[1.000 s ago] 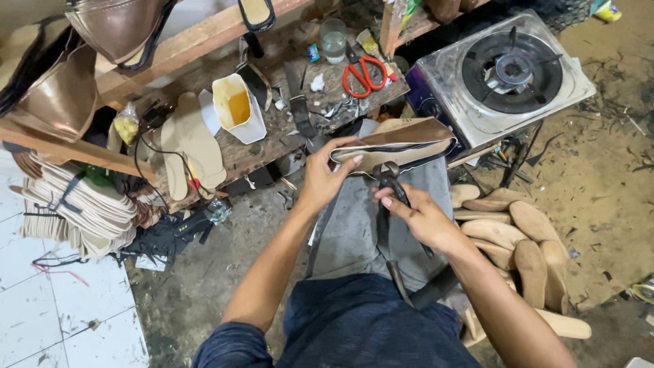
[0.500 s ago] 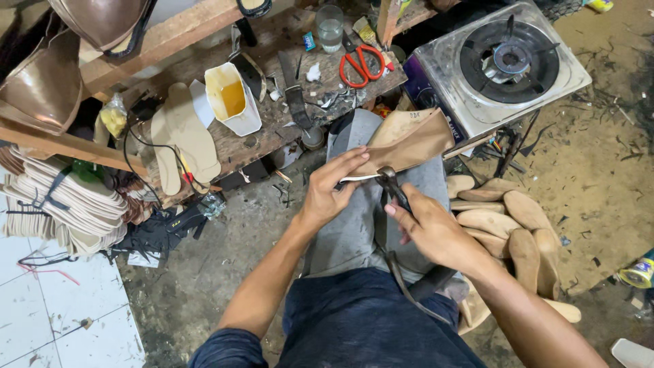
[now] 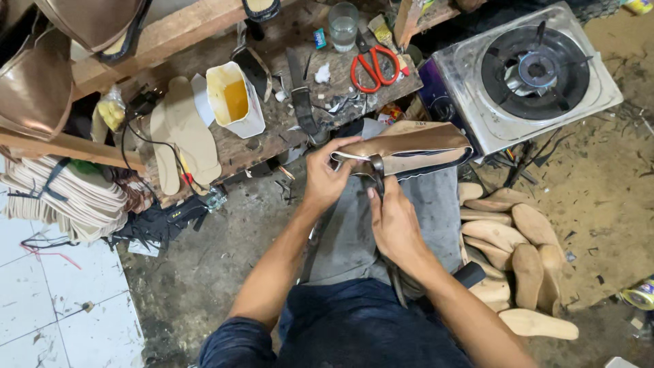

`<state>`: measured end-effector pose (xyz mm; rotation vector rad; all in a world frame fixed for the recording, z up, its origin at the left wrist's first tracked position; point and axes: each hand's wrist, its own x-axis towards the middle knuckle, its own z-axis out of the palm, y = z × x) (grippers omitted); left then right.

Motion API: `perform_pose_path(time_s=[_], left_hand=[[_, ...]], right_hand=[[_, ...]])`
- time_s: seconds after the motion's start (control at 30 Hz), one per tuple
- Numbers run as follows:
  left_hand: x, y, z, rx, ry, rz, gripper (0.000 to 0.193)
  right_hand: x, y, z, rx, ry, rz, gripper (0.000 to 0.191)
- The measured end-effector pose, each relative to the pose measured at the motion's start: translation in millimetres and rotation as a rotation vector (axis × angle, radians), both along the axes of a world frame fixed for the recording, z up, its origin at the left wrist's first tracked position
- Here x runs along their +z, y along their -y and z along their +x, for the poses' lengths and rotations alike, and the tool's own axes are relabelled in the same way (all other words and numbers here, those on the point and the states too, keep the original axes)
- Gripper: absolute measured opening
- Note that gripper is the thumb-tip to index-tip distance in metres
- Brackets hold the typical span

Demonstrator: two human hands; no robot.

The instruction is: The person uses pliers and a hammer to attach a new sole to a shoe, then uses scissors to trim excess material from the sole.

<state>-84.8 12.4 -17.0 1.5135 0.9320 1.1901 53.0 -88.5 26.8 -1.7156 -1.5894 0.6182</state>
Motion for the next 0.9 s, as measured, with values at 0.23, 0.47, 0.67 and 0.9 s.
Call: perform_pose_path(time_s=[0.23, 0.47, 0.67, 0.9], left_hand=[[15.7, -16.2, -15.7, -0.257, -0.104, -0.035, 0.049], [12.7, -44.7, -4.9, -0.354, -0.149, -0.255, 0.042], [18.9, -24.4, -14.9, -0.252, -0.387, 0.162, 0.040], [41.9, -22.2, -27.1, -0.473, -0.379, 0.129, 0.066]], right_hand=[[-8.1, -0.5, 3.5, 0.003, 0.070, -0.067, 0.021], [-12.3, -0.8, 8.8, 0.103, 0.085, -0.004, 0.025], [-3.3, 13.9, 30.1, 0.114, 0.266, -0.098, 0.020], [9.3, 18.6, 16.4, 0.035, 0.069, 0.002, 0.022]])
